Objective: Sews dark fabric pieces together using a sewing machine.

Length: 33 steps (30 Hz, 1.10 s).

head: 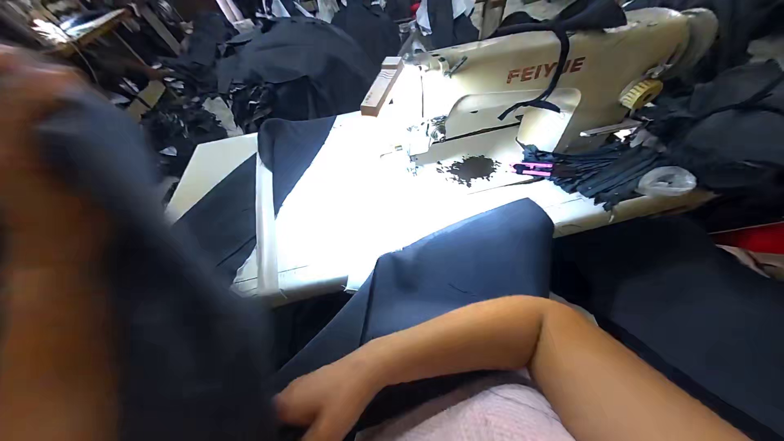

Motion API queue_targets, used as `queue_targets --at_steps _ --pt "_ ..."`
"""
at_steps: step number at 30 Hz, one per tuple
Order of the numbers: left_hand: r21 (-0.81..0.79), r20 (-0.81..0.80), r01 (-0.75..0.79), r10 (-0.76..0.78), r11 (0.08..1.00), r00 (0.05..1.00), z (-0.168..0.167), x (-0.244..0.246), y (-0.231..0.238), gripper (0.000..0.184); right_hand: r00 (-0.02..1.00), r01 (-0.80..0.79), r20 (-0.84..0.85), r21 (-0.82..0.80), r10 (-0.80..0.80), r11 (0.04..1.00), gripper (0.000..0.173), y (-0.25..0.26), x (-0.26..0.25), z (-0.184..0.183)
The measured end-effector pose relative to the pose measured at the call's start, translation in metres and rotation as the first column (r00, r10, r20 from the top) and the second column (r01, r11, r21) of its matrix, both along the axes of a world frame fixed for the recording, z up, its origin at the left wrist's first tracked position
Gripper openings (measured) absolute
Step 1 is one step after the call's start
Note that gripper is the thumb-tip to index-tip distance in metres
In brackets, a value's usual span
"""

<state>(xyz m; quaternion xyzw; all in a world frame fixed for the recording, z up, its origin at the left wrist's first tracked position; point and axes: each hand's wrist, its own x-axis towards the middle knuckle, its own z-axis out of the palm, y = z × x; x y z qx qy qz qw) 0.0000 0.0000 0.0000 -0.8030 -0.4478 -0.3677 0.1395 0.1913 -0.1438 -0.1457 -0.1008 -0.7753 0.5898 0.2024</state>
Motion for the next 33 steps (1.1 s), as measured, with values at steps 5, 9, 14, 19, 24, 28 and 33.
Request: queue_targets --at_steps 5,9,14,19,24,28,33 --pt "-0.500 -0.246 0.266 -0.430 0.824 0.869 -0.169 0.035 0.064 0.071 0.929 0.205 -0.053 -0.750 -0.365 0.629 0.032 0.023 0.054 -0.050" --pt "-0.654 -0.235 0.129 -0.361 0.746 0.902 -0.184 0.040 0.073 0.050 0.865 0.431 0.184 -0.748 -0.467 0.504 0.027 0.037 0.085 -0.080" --pt "-0.462 -0.144 0.318 -0.423 0.828 0.894 -0.163 0.072 0.122 0.025 0.873 0.452 0.225 -0.708 -0.433 0.543 0.028 0.035 0.089 -0.096" --pt "-0.667 -0.275 0.078 -0.343 0.741 0.898 -0.156 0.116 0.166 0.049 0.865 0.473 0.259 -0.708 -0.430 0.524 0.031 0.029 0.081 -0.096" --pt "-0.766 -0.368 -0.057 -0.363 0.641 0.856 -0.144 0.132 0.174 0.031 0.876 0.431 0.423 -0.465 -0.233 0.774 0.038 0.031 0.096 -0.087" --pt "-0.754 -0.223 0.108 -0.407 0.648 0.886 -0.131 0.130 0.156 0.022 0.850 0.353 0.499 -0.303 -0.168 0.885 0.044 0.033 0.101 -0.073" --pt "-0.709 -0.118 0.306 -0.535 0.635 0.836 -0.113 0.143 0.134 0.022 0.821 0.295 0.549 -0.172 -0.157 0.940 0.045 0.032 0.106 -0.063"
